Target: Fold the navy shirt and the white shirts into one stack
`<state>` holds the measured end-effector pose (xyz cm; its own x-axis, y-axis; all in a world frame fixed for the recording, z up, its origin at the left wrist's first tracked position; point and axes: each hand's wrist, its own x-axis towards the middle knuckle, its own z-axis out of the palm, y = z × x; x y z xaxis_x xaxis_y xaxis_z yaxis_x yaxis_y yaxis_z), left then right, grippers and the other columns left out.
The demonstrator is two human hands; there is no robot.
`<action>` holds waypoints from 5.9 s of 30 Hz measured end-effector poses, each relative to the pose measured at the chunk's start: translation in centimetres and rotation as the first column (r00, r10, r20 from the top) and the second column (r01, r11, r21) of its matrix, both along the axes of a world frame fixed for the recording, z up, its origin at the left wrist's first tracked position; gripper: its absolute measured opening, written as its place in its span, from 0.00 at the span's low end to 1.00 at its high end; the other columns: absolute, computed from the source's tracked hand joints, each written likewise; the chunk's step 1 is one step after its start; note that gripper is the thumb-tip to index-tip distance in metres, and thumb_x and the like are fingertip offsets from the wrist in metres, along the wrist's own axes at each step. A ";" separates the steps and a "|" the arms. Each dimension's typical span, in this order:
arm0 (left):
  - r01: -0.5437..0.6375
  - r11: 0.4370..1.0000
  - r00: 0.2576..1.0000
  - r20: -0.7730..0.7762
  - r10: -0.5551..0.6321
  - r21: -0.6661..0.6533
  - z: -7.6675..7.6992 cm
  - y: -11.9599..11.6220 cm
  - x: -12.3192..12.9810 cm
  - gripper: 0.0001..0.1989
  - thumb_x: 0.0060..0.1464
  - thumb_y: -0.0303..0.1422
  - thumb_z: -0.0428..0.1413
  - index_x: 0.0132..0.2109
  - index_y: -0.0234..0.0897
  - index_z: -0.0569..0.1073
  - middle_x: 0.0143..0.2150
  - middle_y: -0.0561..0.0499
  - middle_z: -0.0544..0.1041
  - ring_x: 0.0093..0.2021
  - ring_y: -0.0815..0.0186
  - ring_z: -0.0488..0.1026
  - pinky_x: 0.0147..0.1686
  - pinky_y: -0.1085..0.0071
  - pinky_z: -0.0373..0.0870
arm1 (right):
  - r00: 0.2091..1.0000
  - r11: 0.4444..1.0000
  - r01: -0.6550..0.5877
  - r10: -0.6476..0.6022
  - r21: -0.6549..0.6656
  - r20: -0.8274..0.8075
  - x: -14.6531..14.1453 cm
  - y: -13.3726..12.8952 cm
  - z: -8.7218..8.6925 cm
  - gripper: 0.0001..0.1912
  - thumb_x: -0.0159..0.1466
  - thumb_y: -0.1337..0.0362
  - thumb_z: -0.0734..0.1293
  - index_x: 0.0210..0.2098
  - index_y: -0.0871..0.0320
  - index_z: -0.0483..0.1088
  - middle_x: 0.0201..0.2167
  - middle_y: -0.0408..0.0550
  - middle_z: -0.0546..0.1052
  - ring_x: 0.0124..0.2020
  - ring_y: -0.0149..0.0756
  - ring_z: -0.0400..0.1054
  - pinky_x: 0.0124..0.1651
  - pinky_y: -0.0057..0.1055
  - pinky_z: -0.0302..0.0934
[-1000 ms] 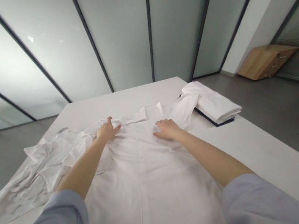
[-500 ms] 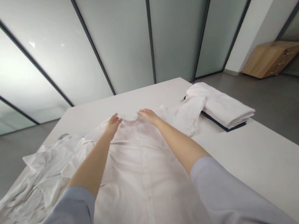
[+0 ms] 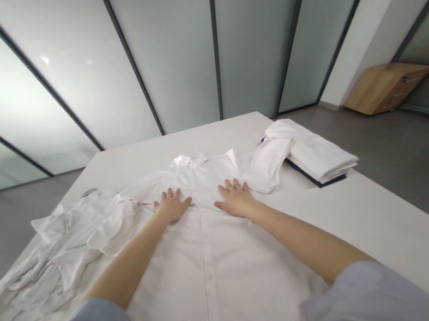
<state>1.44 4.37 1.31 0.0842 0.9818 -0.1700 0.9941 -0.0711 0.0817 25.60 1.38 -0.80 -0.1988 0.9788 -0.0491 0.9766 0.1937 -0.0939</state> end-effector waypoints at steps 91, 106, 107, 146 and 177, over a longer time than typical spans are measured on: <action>0.275 0.890 0.826 0.384 -0.413 0.365 -1.9 -1.7 0.0 0.23 0.63 0.42 0.47 0.61 0.39 0.68 0.55 0.45 0.76 0.57 0.58 0.69 0.61 0.58 0.57 | 0.753 0.779 -0.301 0.548 0.550 -0.365 -0.2 0.0 -0.1 0.15 0.67 0.58 0.58 0.44 0.58 0.72 0.42 0.55 0.76 0.45 0.43 0.68 0.49 0.40 0.62; -0.340 0.925 0.600 0.797 0.072 0.172 -1.1 -0.5 -1.6 0.13 0.53 0.40 0.52 0.40 0.37 0.73 0.32 0.51 0.74 0.36 0.62 0.72 0.37 0.69 0.69 | 0.592 0.823 0.451 0.013 0.345 -0.806 2.7 1.7 -0.2 0.17 0.64 0.56 0.52 0.20 0.51 0.52 0.17 0.40 0.59 0.25 0.37 0.58 0.31 0.32 0.53; -0.414 0.897 0.602 0.786 0.144 0.153 -1.1 -0.3 -2.1 0.13 0.54 0.38 0.51 0.43 0.37 0.72 0.32 0.51 0.73 0.35 0.62 0.72 0.36 0.69 0.69 | 0.577 0.794 0.494 0.006 0.355 -0.817 3.3 1.9 -0.2 0.16 0.64 0.56 0.52 0.21 0.51 0.54 0.18 0.41 0.61 0.27 0.37 0.60 0.33 0.32 0.55; -0.139 0.822 0.247 0.784 0.569 -0.552 3.5 -5.4 -11.5 0.12 0.35 0.30 0.57 0.33 0.36 0.69 0.25 0.52 0.74 0.26 0.63 0.73 0.26 0.67 0.75 | 0.563 0.696 0.649 -0.167 0.308 -0.809 5.9 5.3 -2.5 0.10 0.56 0.61 0.57 0.32 0.55 0.68 0.37 0.52 0.73 0.40 0.43 0.65 0.49 0.41 0.59; 0.287 0.743 0.596 0.720 0.356 -0.605 3.9 -9.1 -12.9 0.39 0.42 0.44 0.66 0.61 0.37 0.67 0.33 0.51 0.77 0.28 0.65 0.75 0.28 0.71 0.70 | 0.841 0.876 0.457 -0.367 0.157 -0.398 10.0 7.6 0.7 0.20 0.59 0.67 0.62 0.50 0.59 0.73 0.47 0.54 0.78 0.47 0.44 0.71 0.48 0.33 0.62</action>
<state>-11.46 -4.68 5.20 0.4591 0.6630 -0.5913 0.5110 0.3475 0.7863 35.57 9.01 -0.14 0.2657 0.9454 0.1887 0.8820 -0.1594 -0.4434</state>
